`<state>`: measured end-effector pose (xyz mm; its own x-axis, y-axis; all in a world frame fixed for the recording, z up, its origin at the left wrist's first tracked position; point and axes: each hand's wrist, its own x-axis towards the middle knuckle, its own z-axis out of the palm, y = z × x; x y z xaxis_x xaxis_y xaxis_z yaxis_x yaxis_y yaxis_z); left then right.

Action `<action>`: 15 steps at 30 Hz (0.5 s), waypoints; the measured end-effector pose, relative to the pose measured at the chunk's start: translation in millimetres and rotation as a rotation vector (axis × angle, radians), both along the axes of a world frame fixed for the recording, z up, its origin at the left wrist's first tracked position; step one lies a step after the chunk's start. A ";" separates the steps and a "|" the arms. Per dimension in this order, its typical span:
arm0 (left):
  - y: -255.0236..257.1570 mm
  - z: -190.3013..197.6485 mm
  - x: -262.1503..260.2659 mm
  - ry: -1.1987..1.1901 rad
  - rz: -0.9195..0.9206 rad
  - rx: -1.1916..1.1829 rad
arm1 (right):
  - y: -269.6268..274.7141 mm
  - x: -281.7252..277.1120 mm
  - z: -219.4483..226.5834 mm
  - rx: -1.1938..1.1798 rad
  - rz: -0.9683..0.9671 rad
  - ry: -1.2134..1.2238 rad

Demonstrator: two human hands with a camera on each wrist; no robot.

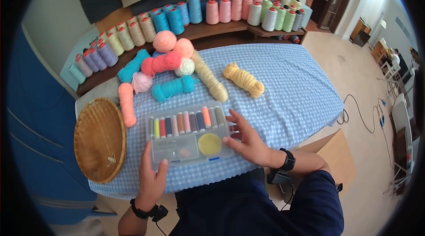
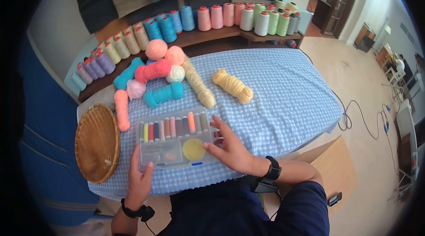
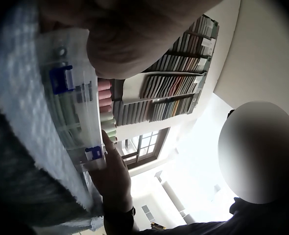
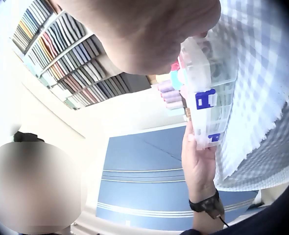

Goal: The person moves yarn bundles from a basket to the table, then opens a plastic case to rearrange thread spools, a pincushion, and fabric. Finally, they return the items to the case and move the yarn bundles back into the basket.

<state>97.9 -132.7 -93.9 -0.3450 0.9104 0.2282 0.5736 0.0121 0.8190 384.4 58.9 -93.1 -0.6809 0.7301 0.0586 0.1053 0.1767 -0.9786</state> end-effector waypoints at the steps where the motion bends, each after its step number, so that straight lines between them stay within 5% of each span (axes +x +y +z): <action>1: 0.0 5.6 6.3 -0.026 0.000 0.011 | 1.0 5.5 -1.6 -0.124 -0.082 0.107; 5: 7.7 9.4 30.7 -0.046 -0.027 0.064 | 15.6 26.4 3.8 -0.496 -0.085 0.370; 12: 38.3 34.2 65.5 0.222 -0.319 0.218 | 2.7 83.1 25.5 -0.344 -0.354 0.427; 15: 51.1 39.9 66.9 -0.084 -0.509 0.121 | 11.0 121.9 31.9 -0.266 -0.481 0.502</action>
<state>164.9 -81.5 -54.0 0.1117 0.9365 0.3323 0.4147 -0.3478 0.8408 506.3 69.9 -61.1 -0.2204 0.9737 0.0578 -0.3600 -0.0262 -0.9326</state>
